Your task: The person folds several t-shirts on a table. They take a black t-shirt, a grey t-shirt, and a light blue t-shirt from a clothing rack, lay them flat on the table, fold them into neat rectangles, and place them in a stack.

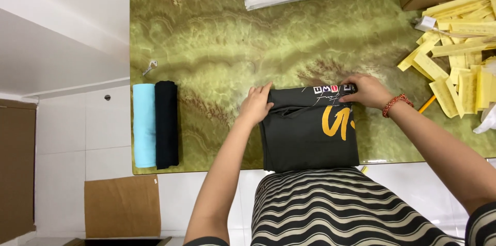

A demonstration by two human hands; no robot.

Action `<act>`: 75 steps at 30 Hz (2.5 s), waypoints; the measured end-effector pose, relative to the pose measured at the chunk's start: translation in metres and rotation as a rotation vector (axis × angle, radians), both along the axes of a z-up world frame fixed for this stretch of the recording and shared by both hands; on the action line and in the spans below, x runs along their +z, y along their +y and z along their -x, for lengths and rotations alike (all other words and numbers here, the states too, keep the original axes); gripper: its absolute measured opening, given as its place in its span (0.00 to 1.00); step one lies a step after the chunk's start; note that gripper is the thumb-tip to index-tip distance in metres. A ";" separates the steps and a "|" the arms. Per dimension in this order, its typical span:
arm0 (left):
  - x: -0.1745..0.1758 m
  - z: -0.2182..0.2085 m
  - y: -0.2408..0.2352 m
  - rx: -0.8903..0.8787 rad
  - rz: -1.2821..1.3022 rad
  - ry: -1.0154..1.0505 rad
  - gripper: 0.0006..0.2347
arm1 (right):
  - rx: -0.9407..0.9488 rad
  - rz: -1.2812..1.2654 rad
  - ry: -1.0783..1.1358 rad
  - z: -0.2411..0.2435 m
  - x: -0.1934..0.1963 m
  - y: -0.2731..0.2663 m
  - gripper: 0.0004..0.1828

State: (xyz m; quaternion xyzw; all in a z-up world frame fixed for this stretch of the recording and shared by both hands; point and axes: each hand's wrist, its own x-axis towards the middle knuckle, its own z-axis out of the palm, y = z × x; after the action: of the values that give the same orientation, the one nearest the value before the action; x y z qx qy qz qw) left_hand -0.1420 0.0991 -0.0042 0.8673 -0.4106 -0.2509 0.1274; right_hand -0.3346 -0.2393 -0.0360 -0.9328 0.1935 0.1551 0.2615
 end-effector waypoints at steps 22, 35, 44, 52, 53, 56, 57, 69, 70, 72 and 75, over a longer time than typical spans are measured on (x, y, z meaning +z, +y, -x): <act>0.005 -0.039 -0.043 0.125 0.181 -0.195 0.17 | -0.223 0.441 -0.411 -0.045 -0.048 -0.012 0.17; -0.026 0.007 0.010 -0.036 0.342 -0.582 0.10 | -0.068 0.367 -0.527 -0.003 0.012 -0.003 0.10; -0.019 -0.023 -0.025 -0.042 0.155 -0.326 0.09 | 0.065 0.037 0.031 -0.070 0.025 -0.008 0.43; -0.015 -0.049 -0.050 -0.063 -0.055 -0.271 0.29 | 0.101 0.348 0.027 -0.075 0.002 0.001 0.31; -0.017 -0.050 -0.051 -0.057 -0.016 -0.316 0.25 | 0.106 0.433 -0.063 -0.072 -0.005 0.003 0.29; -0.028 -0.043 -0.044 -0.054 0.091 -0.402 0.20 | 0.118 0.584 -0.238 -0.052 -0.022 0.013 0.32; -0.032 -0.039 -0.041 -0.055 0.160 -0.444 0.18 | 0.125 0.651 -0.324 -0.044 -0.027 0.017 0.37; -0.048 0.043 0.028 -0.068 0.406 -0.767 0.14 | 0.038 0.151 -0.200 0.003 0.017 0.026 0.35; -0.051 0.044 0.031 -0.067 0.404 -0.772 0.14 | 0.041 0.150 -0.205 -0.007 0.032 0.029 0.35; -0.057 0.046 0.037 -0.112 0.421 -0.759 0.11 | 0.081 -0.046 0.106 -0.028 0.061 0.035 0.47; -0.058 0.032 0.035 -0.145 0.414 -0.731 0.09 | 0.225 0.060 0.189 -0.041 0.003 0.018 0.45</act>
State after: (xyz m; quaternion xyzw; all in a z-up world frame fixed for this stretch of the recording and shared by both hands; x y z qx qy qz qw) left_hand -0.1741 0.1343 -0.0621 0.8243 -0.5303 0.1523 0.1268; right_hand -0.2933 -0.2209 -0.0334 -0.9372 0.1161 0.2645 0.1954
